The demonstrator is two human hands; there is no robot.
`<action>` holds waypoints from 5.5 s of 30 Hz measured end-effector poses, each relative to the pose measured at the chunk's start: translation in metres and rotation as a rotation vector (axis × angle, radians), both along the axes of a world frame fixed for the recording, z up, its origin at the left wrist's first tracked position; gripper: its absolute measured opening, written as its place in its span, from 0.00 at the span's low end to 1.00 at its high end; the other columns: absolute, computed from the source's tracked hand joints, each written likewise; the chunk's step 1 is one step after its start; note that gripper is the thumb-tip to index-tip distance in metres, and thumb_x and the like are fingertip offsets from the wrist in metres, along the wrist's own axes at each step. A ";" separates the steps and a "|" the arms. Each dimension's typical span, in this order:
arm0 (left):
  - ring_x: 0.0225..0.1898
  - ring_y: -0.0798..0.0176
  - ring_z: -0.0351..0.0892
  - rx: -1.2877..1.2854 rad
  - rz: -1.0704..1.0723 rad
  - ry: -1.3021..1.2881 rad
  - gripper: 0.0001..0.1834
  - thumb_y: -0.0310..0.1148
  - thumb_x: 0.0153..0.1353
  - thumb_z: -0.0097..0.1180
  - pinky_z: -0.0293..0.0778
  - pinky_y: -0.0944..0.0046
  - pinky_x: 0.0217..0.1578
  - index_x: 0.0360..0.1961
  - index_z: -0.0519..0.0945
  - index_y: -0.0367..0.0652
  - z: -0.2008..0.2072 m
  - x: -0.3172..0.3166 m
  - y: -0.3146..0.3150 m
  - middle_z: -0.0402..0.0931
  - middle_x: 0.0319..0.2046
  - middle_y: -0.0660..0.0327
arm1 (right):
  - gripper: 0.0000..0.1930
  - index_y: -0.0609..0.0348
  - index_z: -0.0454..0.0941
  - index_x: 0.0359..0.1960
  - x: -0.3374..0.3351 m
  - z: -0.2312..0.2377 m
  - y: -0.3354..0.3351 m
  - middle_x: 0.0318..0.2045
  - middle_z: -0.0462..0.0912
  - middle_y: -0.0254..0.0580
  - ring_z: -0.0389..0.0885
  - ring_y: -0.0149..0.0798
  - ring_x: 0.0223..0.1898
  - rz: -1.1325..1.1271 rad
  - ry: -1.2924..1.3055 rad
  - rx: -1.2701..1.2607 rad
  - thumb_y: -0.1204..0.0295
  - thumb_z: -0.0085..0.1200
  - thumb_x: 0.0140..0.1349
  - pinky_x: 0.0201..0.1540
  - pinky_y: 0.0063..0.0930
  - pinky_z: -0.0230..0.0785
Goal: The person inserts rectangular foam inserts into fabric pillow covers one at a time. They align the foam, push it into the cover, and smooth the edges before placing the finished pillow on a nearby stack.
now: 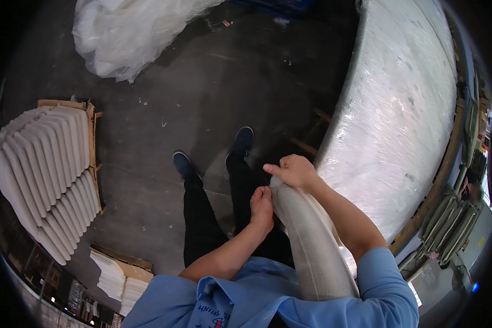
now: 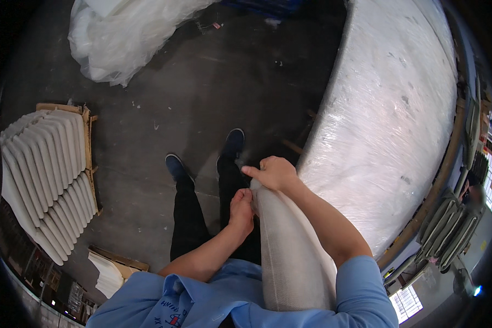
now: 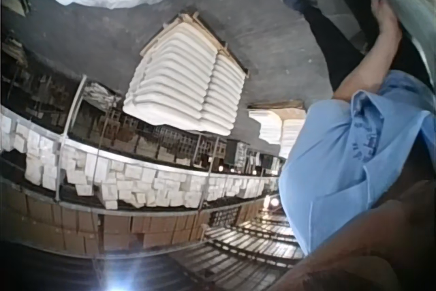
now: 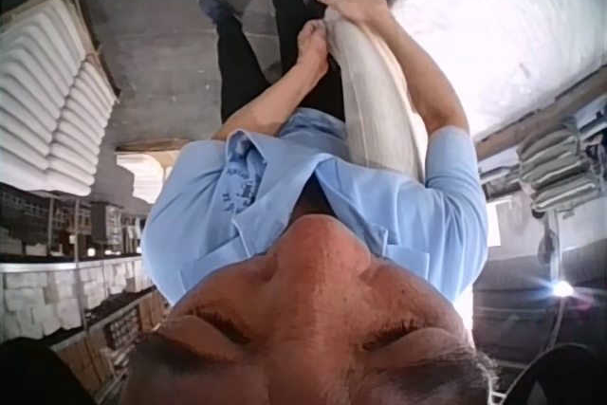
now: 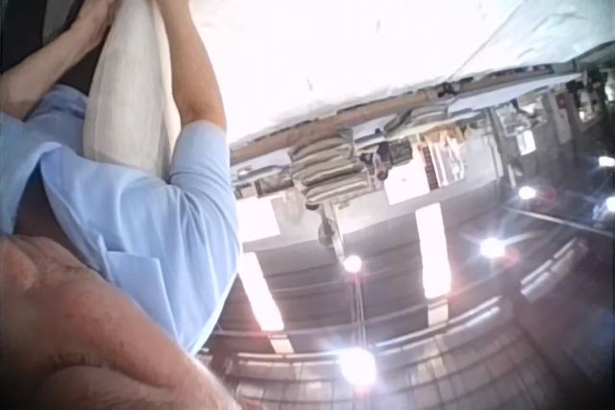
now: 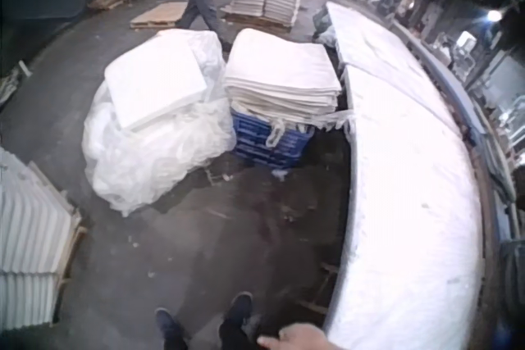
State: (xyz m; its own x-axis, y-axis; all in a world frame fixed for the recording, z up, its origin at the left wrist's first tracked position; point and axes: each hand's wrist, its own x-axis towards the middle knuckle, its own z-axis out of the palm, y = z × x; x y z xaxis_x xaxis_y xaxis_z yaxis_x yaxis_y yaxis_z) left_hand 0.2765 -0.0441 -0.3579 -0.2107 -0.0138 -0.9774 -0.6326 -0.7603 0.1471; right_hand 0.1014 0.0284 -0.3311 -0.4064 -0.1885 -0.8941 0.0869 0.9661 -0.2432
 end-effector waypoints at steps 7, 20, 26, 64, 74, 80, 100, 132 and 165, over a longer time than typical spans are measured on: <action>0.39 0.60 0.80 -0.224 -0.018 -0.211 0.17 0.42 0.78 0.48 0.75 0.56 0.40 0.40 0.80 0.39 -0.022 -0.057 0.019 0.80 0.36 0.58 | 0.16 0.62 0.86 0.28 0.017 -0.030 0.011 0.33 0.87 0.56 0.87 0.59 0.41 0.071 0.206 -0.078 0.58 0.65 0.58 0.48 0.49 0.79; 0.57 0.43 0.83 -0.346 -0.759 -0.480 0.33 0.53 0.74 0.47 0.76 0.48 0.57 0.50 0.85 0.27 -0.097 -0.060 0.018 0.83 0.55 0.40 | 0.15 0.57 0.89 0.42 0.020 -0.055 0.014 0.47 0.88 0.59 0.85 0.59 0.54 -0.053 0.161 0.060 0.64 0.64 0.55 0.61 0.46 0.76; 0.58 0.44 0.83 -0.314 -0.900 -0.275 0.32 0.53 0.70 0.52 0.77 0.49 0.57 0.49 0.86 0.28 -0.108 -0.043 0.031 0.84 0.53 0.40 | 0.13 0.60 0.89 0.40 0.035 -0.059 0.025 0.43 0.87 0.61 0.85 0.63 0.50 -0.029 0.170 0.020 0.70 0.56 0.57 0.58 0.51 0.76; 0.59 0.59 0.80 0.723 0.367 0.444 0.28 0.56 0.80 0.37 0.72 0.53 0.64 0.66 0.74 0.50 -0.004 0.018 -0.014 0.79 0.59 0.61 | 0.22 0.58 0.80 0.27 0.065 -0.037 -0.021 0.27 0.84 0.58 0.84 0.66 0.34 0.049 0.465 -0.177 0.53 0.53 0.73 0.37 0.55 0.75; 0.51 0.63 0.82 0.364 0.276 0.233 0.20 0.47 0.82 0.43 0.77 0.60 0.57 0.58 0.77 0.43 -0.006 0.039 -0.007 0.82 0.50 0.62 | 0.34 0.64 0.86 0.37 0.043 -0.031 -0.005 0.36 0.87 0.60 0.88 0.58 0.42 -0.001 0.092 -0.023 0.37 0.61 0.61 0.47 0.48 0.77; 0.45 0.63 0.82 0.160 0.357 0.033 0.17 0.46 0.81 0.45 0.79 0.59 0.49 0.50 0.78 0.45 -0.025 0.018 0.004 0.82 0.45 0.62 | 0.25 0.63 0.85 0.39 0.043 -0.026 0.013 0.36 0.87 0.59 0.86 0.61 0.42 -0.032 0.124 -0.116 0.48 0.57 0.69 0.46 0.48 0.75; 0.31 0.63 0.75 -0.015 0.095 0.077 0.19 0.39 0.76 0.54 0.73 0.57 0.34 0.31 0.81 0.34 -0.058 -0.040 0.010 0.76 0.29 0.61 | 0.15 0.57 0.77 0.38 0.052 -0.021 0.032 0.28 0.86 0.55 0.87 0.61 0.35 0.031 0.476 -0.112 0.59 0.64 0.66 0.40 0.53 0.77; 0.76 0.52 0.54 -0.140 0.271 0.307 0.42 0.67 0.75 0.35 0.44 0.50 0.75 0.81 0.54 0.55 0.000 -0.146 -0.027 0.53 0.79 0.55 | 0.46 0.58 0.60 0.75 0.055 -0.043 0.021 0.70 0.68 0.43 0.65 0.39 0.72 -0.804 -0.149 -0.897 0.31 0.40 0.71 0.76 0.39 0.50; 0.83 0.52 0.37 0.001 0.390 0.302 0.52 0.75 0.71 0.34 0.35 0.53 0.78 0.83 0.41 0.52 -0.035 -0.080 -0.018 0.42 0.82 0.51 | 0.47 0.48 0.59 0.78 0.047 -0.052 0.019 0.65 0.72 0.38 0.66 0.39 0.69 -0.985 -0.367 -0.913 0.27 0.37 0.68 0.74 0.39 0.51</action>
State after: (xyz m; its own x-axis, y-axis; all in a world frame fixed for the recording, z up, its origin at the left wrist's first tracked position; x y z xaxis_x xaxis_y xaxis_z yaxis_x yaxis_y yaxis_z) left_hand 0.1960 -0.0625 -0.3928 -0.4636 -0.1475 -0.8737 -0.2297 -0.9323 0.2793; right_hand 0.1483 0.0472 -0.3827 -0.4830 -0.5335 -0.6943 0.8264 -0.0156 -0.5629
